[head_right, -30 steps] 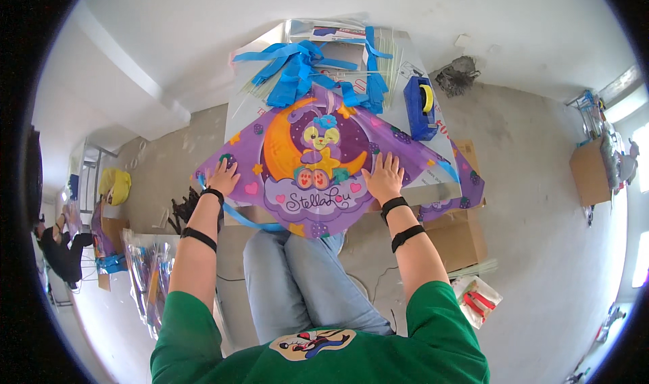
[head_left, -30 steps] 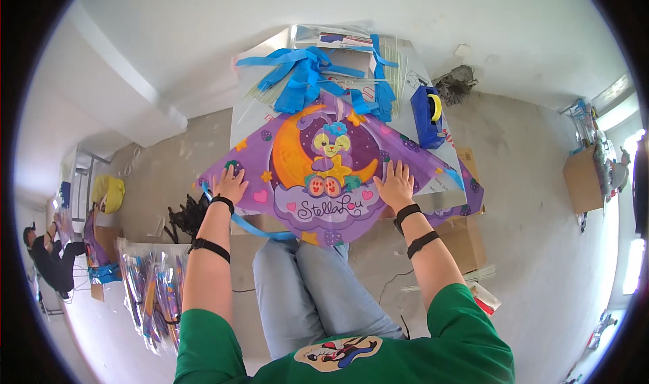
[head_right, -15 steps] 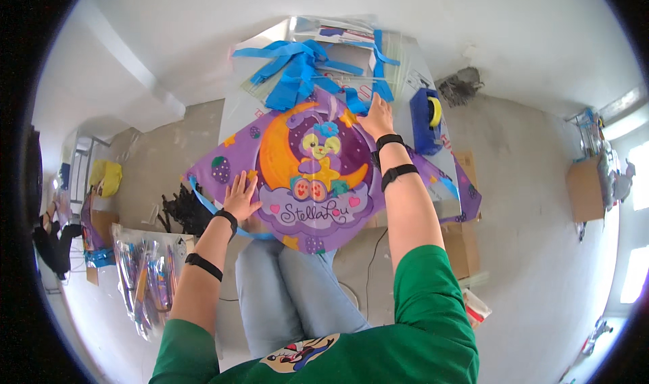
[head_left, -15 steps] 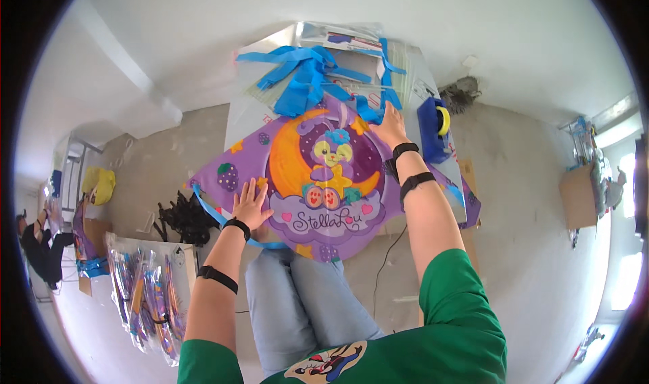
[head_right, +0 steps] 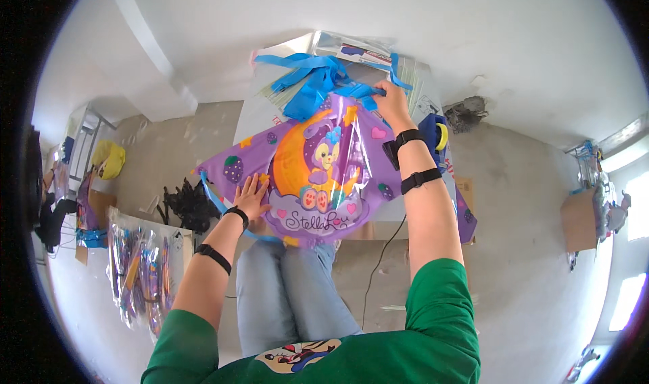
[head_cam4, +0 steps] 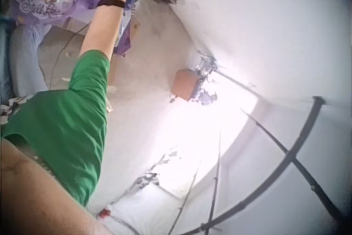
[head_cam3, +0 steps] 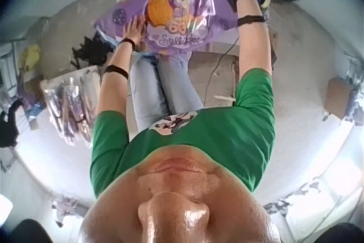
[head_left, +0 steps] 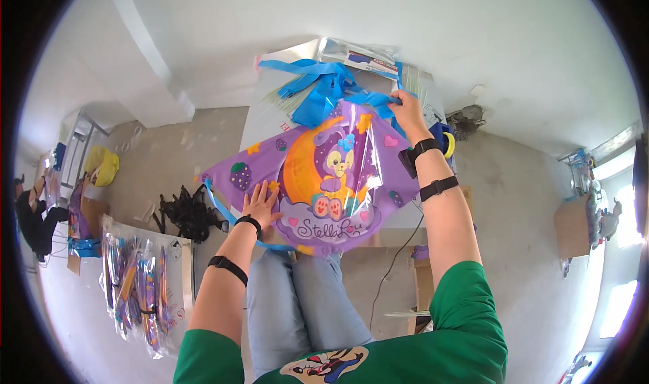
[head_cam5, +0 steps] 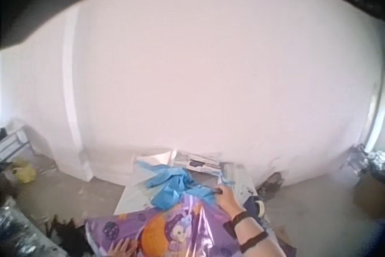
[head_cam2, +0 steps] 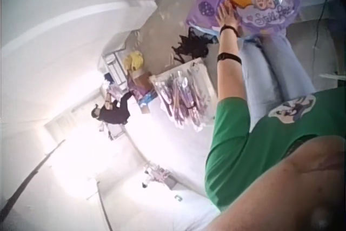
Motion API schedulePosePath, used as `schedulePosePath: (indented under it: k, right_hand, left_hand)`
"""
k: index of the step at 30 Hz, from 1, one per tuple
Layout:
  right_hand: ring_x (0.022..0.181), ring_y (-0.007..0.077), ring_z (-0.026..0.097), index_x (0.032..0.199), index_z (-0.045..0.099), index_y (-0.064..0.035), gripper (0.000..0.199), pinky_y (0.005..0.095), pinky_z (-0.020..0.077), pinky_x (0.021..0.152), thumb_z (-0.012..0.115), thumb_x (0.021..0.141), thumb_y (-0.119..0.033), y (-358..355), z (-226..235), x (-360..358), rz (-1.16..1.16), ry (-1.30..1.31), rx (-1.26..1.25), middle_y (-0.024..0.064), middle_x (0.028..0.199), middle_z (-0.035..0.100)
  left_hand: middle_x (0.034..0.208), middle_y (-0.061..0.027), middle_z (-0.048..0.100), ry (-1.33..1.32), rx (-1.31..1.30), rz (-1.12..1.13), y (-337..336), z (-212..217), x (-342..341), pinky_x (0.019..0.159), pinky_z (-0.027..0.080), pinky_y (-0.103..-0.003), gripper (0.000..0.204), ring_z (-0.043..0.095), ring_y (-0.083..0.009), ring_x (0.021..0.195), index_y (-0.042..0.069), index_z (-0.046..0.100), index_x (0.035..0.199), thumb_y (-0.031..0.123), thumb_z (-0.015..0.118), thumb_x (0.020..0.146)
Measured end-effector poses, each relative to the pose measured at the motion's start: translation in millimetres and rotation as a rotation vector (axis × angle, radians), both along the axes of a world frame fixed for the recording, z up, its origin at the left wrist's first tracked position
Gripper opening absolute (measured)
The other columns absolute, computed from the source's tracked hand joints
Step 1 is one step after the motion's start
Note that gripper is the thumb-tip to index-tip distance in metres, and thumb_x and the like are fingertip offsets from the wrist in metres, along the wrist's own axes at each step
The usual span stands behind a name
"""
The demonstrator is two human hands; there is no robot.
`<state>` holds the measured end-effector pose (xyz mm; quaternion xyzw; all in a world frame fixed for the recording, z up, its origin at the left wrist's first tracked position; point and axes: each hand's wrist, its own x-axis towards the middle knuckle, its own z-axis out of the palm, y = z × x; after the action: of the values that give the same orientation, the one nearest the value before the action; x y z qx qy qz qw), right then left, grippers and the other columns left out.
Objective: Assembling a colorful kite by attaching the frame and ribbons.
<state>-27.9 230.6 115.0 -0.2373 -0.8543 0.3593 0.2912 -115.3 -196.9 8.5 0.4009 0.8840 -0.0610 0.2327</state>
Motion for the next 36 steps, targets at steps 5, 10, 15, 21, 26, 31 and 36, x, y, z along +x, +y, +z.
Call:
schedulePosePath:
  k: [5, 10, 15, 21, 26, 31, 36]
  right_hand:
    - [0.078, 0.0248, 0.064, 0.093, 0.064, -0.0021, 0.023, 0.0335, 0.0474, 0.068, 0.069, 0.073, -0.011, 2.7, -2.6, 23.9, -0.204, 0.009, -0.09, 0.0147, 0.084, 0.066]
    - [0.078, 0.0239, 0.064, 0.094, 0.065, -0.003, 0.023, 0.0338, 0.0473, 0.068, 0.069, 0.073, -0.013, 2.6, -19.5, 41.0, -0.293, -0.037, -0.22, 0.0142, 0.083, 0.066]
    - [0.079, 0.0274, 0.064, 0.093, 0.066, -0.0036, 0.023, 0.0357, 0.0477, 0.07, 0.068, 0.073, -0.014, -6.6, -31.3, 42.4, -0.352, -0.03, -0.106, 0.0164, 0.084, 0.066]
    - [0.077, 0.0255, 0.063, 0.091, 0.065, -0.0006, 0.018, 0.0348, 0.0475, 0.066, 0.067, 0.075, -0.01, 47.5, -55.8, 58.2, -0.554, 0.055, -0.277, 0.0157, 0.083, 0.066]
    - [0.063, 0.015, 0.057, 0.095, 0.061, 0.0004, 0.019, 0.0295, 0.0435, 0.054, 0.065, 0.079, -0.008, 33.5, -60.2, 58.5, -0.375, 0.212, -0.734, 0.0061, 0.075, 0.06]
    - [0.077, 0.0153, 0.059, 0.109, 0.056, 0.0006, 0.03, 0.0283, 0.0484, 0.065, 0.062, 0.081, -0.007, -8.5, -44.3, 41.4, 0.141, 0.13, -0.943, 0.0059, 0.086, 0.061]
    - [0.092, 0.0206, 0.061, 0.112, 0.058, -0.0044, 0.034, 0.0321, 0.0494, 0.079, 0.063, 0.079, -0.013, 5.5, -68.3, 51.9, 0.025, -0.033, -0.673, 0.0098, 0.096, 0.064]
  left_hand:
    - [0.152, -0.0059, 0.001, 0.024, -0.02, 0.016, 6.3, -3.1, 1.3, 0.11, 0.015, -0.05, 0.079, 0.005, -0.0254, 0.14, 0.029, 0.013, 0.145, 0.048, 0.057, 0.082]
    - [0.152, -0.0059, 0.003, 0.038, -0.046, 0.04, 13.6, -1.1, 5.3, 0.11, 0.016, -0.049, 0.08, 0.007, -0.0255, 0.14, 0.028, 0.013, 0.145, 0.049, 0.057, 0.082]
    - [0.152, -0.0058, 0.003, 0.009, -0.027, 0.078, 3.6, -4.9, 2.9, 0.109, 0.019, -0.049, 0.081, 0.008, -0.0263, 0.14, 0.028, 0.013, 0.145, 0.048, 0.059, 0.081]
    - [0.152, -0.0065, 0.002, -0.004, -0.007, 0.055, 11.6, -3.7, 2.7, 0.109, 0.019, -0.05, 0.081, 0.008, -0.0275, 0.14, 0.028, 0.013, 0.145, 0.047, 0.06, 0.081]
    - [0.152, -0.0078, 0.001, -0.002, -0.028, 0.051, 6.1, -5.9, 1.9, 0.109, 0.019, -0.051, 0.08, 0.007, -0.0283, 0.14, 0.027, 0.013, 0.145, 0.047, 0.059, 0.082]
    - [0.152, -0.0084, 0.002, 0.011, -0.036, 0.058, 0.4, -7.7, -0.5, 0.108, 0.019, -0.052, 0.079, 0.008, -0.0289, 0.139, 0.027, 0.013, 0.145, 0.046, 0.057, 0.083]
    - [0.152, -0.0111, 0.002, 0.012, 0.021, 0.035, 4.2, -11.0, -0.9, 0.107, 0.02, -0.054, 0.083, 0.008, -0.0314, 0.139, 0.026, 0.011, 0.145, 0.039, 0.062, 0.081]
